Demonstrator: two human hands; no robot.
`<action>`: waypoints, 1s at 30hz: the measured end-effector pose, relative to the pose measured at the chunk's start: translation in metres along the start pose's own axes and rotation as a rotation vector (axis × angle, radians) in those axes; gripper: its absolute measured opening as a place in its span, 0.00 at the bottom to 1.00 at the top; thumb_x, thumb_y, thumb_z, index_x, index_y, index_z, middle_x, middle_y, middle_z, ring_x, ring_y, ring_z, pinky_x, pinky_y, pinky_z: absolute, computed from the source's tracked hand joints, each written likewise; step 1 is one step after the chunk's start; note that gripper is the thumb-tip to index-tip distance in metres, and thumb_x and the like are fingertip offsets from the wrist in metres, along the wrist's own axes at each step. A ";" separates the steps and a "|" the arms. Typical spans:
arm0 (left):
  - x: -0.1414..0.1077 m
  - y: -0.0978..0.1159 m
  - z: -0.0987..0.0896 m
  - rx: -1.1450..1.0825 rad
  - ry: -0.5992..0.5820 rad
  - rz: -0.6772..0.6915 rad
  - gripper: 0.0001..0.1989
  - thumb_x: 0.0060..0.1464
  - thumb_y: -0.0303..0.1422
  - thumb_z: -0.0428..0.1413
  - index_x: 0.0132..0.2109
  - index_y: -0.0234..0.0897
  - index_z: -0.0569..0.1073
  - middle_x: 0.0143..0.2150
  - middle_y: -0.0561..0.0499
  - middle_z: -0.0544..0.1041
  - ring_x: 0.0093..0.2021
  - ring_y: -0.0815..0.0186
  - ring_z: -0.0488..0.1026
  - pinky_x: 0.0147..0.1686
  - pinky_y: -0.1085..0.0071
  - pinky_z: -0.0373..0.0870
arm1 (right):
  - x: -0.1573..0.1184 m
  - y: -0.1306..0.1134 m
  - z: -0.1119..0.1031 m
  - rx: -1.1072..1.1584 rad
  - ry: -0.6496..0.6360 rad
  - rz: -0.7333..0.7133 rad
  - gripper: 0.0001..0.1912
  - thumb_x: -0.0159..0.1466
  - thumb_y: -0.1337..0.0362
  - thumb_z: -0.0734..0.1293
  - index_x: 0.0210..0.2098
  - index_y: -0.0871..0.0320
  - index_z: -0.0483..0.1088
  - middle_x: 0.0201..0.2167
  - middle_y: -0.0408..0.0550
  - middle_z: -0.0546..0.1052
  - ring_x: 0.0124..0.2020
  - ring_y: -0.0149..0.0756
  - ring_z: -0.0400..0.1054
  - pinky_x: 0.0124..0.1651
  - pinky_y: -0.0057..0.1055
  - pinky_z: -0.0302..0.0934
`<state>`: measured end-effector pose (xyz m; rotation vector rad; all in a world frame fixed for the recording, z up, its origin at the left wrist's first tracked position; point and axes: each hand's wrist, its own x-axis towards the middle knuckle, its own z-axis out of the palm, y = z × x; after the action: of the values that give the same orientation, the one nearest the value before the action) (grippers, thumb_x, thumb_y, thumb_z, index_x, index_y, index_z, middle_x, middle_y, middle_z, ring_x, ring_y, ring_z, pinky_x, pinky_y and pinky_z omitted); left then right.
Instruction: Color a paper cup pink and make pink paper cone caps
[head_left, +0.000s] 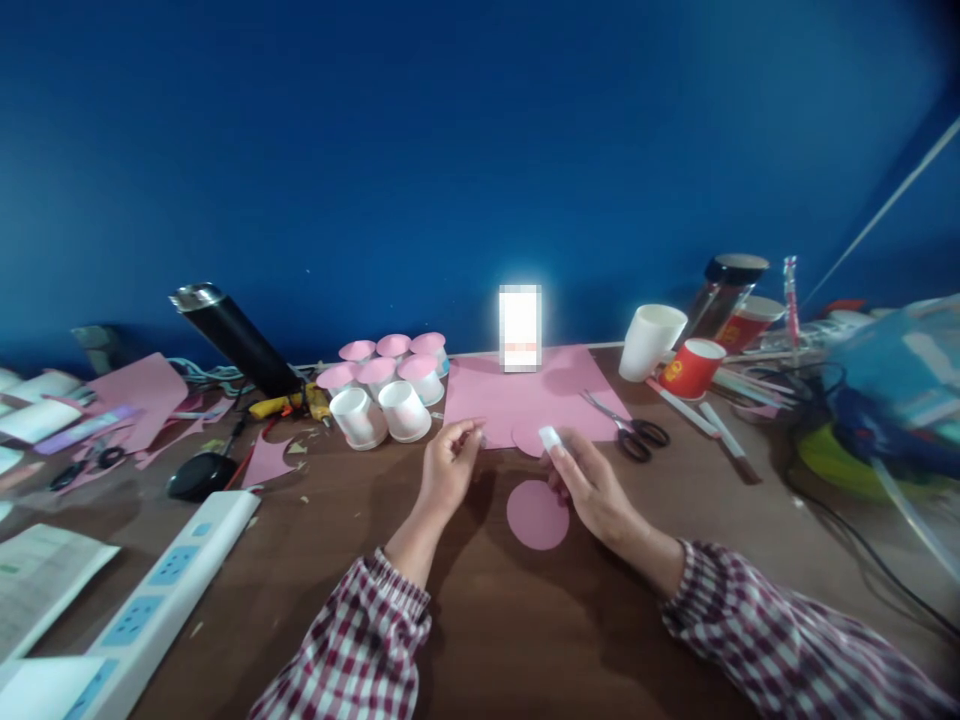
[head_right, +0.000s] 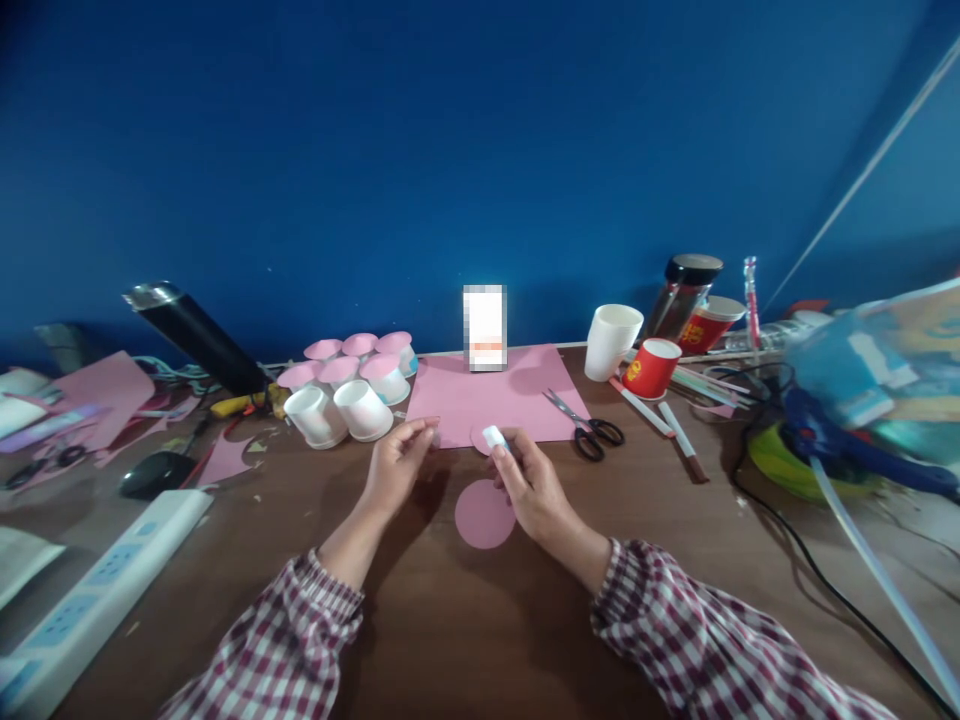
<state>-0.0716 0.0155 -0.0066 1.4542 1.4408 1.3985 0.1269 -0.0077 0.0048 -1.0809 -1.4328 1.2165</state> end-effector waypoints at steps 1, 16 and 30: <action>-0.001 0.002 0.000 0.049 -0.018 0.035 0.13 0.55 0.38 0.57 0.43 0.33 0.77 0.43 0.44 0.79 0.40 0.63 0.76 0.41 0.68 0.71 | 0.001 -0.001 0.000 -0.003 0.031 0.001 0.19 0.65 0.46 0.61 0.41 0.56 0.67 0.27 0.41 0.68 0.22 0.27 0.61 0.23 0.24 0.57; -0.011 0.009 -0.001 0.759 -0.273 0.432 0.04 0.52 0.25 0.54 0.34 0.34 0.74 0.35 0.46 0.76 0.37 0.62 0.72 0.39 0.66 0.70 | 0.013 0.000 -0.009 0.047 0.182 0.068 0.18 0.63 0.47 0.63 0.34 0.57 0.68 0.22 0.40 0.67 0.21 0.28 0.59 0.22 0.24 0.52; -0.047 0.031 -0.004 0.651 -0.534 0.616 0.08 0.58 0.33 0.53 0.37 0.35 0.75 0.35 0.46 0.77 0.37 0.62 0.73 0.39 0.65 0.71 | 0.008 -0.006 -0.014 0.065 0.171 -0.007 0.16 0.61 0.52 0.67 0.40 0.56 0.63 0.23 0.37 0.68 0.21 0.27 0.59 0.23 0.24 0.53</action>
<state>-0.0588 -0.0356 0.0123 2.6121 1.1764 0.7298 0.1392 0.0022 0.0128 -1.1063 -1.2575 1.1292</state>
